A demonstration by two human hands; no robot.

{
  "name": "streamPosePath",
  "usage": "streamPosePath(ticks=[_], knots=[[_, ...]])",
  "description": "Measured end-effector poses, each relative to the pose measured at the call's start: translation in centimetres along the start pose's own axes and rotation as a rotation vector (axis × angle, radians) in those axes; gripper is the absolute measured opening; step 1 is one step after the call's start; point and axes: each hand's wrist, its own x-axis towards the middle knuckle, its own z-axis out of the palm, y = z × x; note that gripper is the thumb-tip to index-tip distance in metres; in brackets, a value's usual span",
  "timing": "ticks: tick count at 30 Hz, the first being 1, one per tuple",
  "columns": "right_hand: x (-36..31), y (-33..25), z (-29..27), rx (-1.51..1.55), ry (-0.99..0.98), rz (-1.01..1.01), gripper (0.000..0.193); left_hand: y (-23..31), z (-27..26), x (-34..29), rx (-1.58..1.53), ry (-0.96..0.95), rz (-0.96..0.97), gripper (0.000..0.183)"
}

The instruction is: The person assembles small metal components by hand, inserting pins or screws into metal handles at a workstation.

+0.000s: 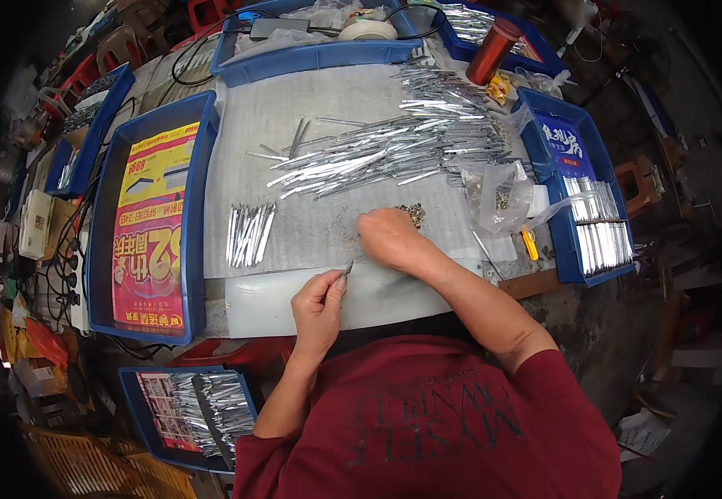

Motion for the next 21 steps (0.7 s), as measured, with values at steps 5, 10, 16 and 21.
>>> streamPosePath(ticks=[5, 10, 16, 21], knots=[[-0.2, -0.1, 0.0, 0.031, 0.019, -0.035, 0.012, -0.2, 0.1, 0.1, -0.040, 0.001, -0.011, 0.017], [-0.9, 0.1, 0.1, 0.182, 0.086, 0.045, 0.014, 0.4, 0.3, 0.0, -0.106, 0.010, -0.057, 0.018], [-3.4, -0.1, 0.3, 0.924, 0.139, 0.143, 0.020, 0.4, 0.6, 0.0, -0.156, -0.009, -0.080, 0.018], [-5.3, -1.3, -0.5, 1.430, 0.033, 0.288, 0.016, 1.1, 1.7, 0.4, -0.392, -0.023, -0.049, 0.020]])
